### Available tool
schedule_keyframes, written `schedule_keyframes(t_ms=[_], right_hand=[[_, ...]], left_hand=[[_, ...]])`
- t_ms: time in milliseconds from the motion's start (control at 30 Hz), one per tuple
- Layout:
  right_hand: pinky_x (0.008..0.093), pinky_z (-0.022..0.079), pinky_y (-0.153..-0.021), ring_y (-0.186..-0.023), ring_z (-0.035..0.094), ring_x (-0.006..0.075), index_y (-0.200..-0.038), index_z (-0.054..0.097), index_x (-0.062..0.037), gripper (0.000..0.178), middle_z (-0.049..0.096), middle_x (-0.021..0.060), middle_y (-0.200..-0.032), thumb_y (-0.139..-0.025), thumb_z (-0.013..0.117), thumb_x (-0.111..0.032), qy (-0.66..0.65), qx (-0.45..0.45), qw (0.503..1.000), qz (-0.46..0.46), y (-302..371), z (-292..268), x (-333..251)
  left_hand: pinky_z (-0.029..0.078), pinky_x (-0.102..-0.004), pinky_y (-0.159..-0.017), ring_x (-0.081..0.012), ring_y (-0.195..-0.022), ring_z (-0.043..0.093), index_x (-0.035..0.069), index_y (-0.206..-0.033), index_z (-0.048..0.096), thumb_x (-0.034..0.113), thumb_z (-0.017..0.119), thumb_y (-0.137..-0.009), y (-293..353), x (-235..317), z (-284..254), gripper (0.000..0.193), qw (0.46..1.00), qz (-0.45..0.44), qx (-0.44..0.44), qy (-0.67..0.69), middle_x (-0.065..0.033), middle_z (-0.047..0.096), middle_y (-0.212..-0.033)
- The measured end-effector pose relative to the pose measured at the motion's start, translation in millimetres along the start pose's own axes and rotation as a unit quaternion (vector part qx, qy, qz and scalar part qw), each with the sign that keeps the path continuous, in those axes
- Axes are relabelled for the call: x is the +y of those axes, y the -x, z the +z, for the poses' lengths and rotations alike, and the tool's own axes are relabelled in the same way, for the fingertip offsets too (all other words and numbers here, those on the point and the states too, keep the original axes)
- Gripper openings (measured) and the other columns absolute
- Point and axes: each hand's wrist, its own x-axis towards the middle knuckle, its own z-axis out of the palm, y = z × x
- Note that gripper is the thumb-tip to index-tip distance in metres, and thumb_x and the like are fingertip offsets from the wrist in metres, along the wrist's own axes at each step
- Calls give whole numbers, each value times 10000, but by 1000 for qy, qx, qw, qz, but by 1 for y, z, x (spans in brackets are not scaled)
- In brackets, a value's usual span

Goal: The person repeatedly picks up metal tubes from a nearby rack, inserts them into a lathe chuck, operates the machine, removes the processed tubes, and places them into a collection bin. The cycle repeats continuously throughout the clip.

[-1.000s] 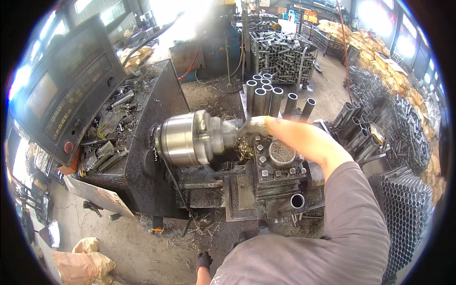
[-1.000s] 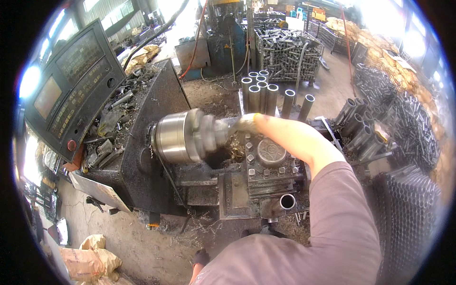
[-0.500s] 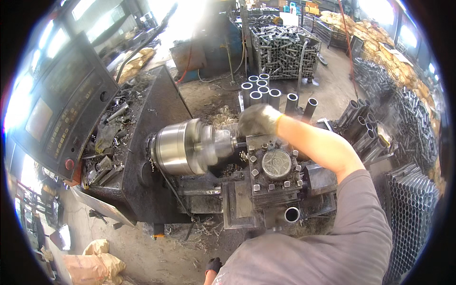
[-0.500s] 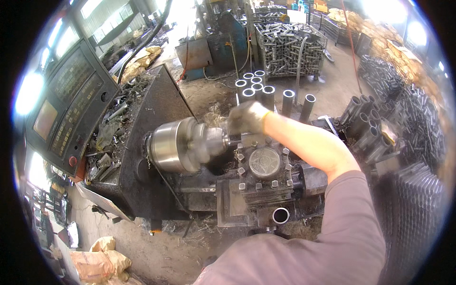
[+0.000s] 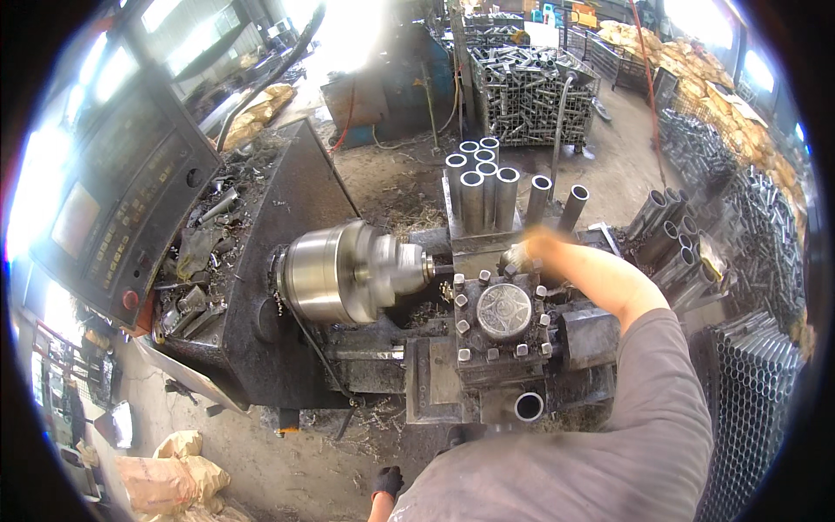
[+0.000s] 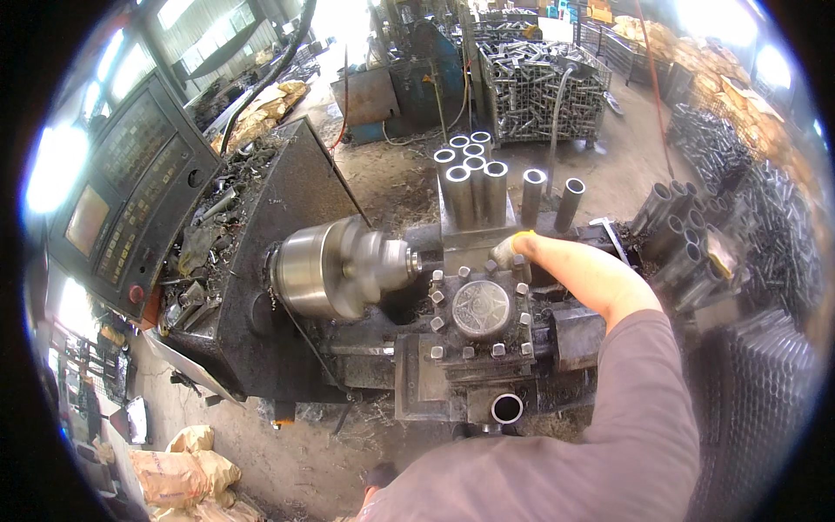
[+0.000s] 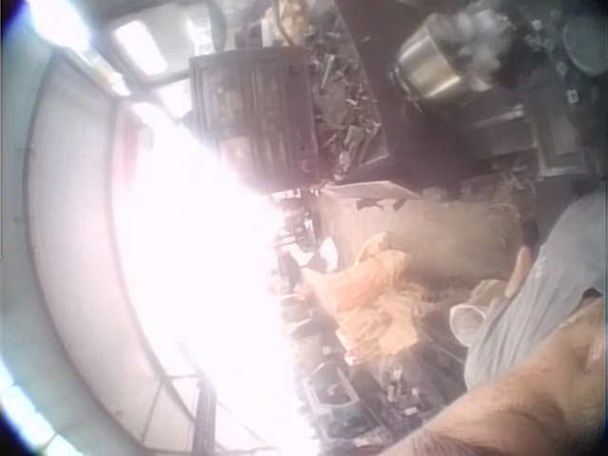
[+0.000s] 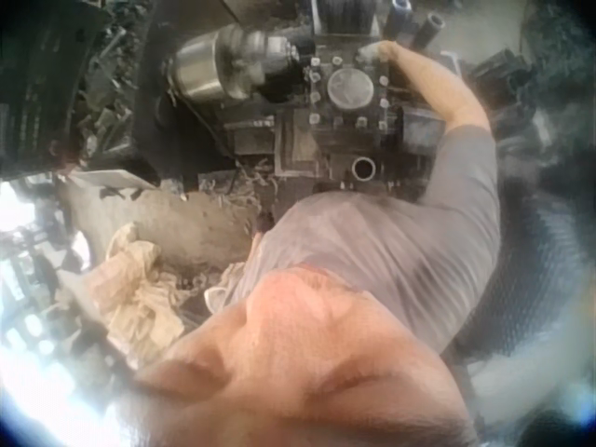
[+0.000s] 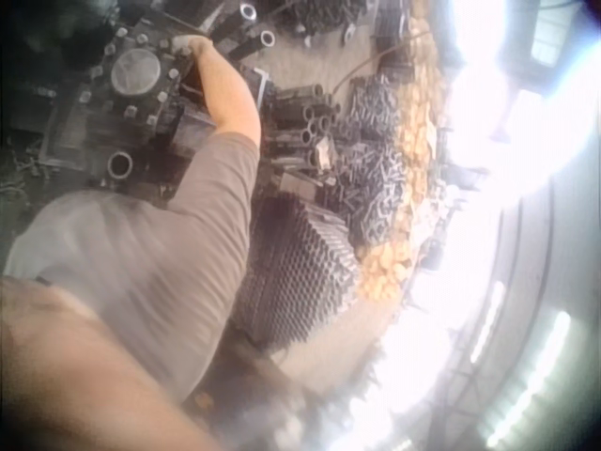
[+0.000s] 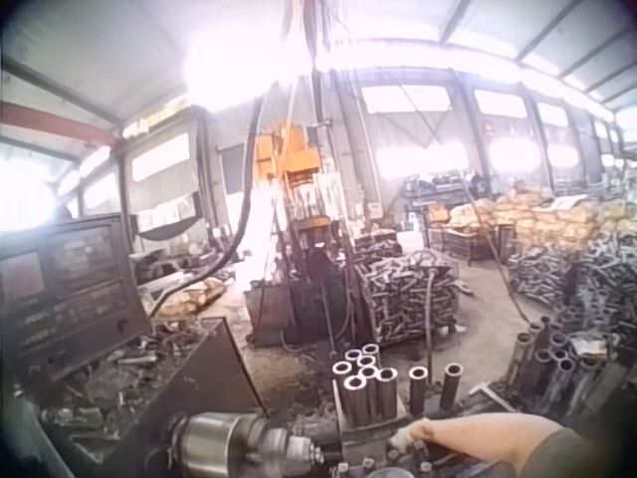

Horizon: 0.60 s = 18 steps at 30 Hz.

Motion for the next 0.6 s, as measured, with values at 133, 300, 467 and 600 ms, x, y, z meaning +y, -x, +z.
schedule_keyframes(t_ms=[133, 300, 467, 600], right_hand=[[439, 576, -691, -775, 712, 314, -907, 694, -23, 161, 710, 150, -809, -884, 740, -175, 17, 48, 985, -165, -11, 19, 43], [461, 577, -726, -839, 713, 344, -925, 703, -13, 205, 710, 167, -872, -854, 779, -189, 201, -13, 836, -510, -84, -2, 52], [401, 609, -747, -855, 736, 259, -1142, 706, 53, 359, 763, 140, -1045, -892, 718, -203, -422, -72, 894, -132, -123, 15, 30], [344, 640, -746, -947, 766, 190, -1339, 676, 53, 470, 766, 143, -1212, -931, 665, -181, -318, 2, 948, 20, -87, -4, 15]], left_hand=[[547, -431, -663, -284, -771, 675, 46, -1240, 664, 308, 611, -988, 9, -6, 0, 368, 1000, -8, -3, -10, -150, 703, -922], [549, -418, -627, -271, -723, 677, 31, -1228, 664, 292, 619, -985, 9, -13, -7, 359, 1000, -2, 4, -7, -142, 704, -886], [559, -410, -625, -268, -728, 702, 24, -1214, 674, 309, 624, -983, -2, -4, -6, 370, 993, -13, 49, 111, -149, 720, -893], [581, -435, -724, -323, -847, 744, 35, -1193, 701, 339, 621, -991, 19, 62, -15, 373, 988, 25, 153, 27, -204, 750, -990]])
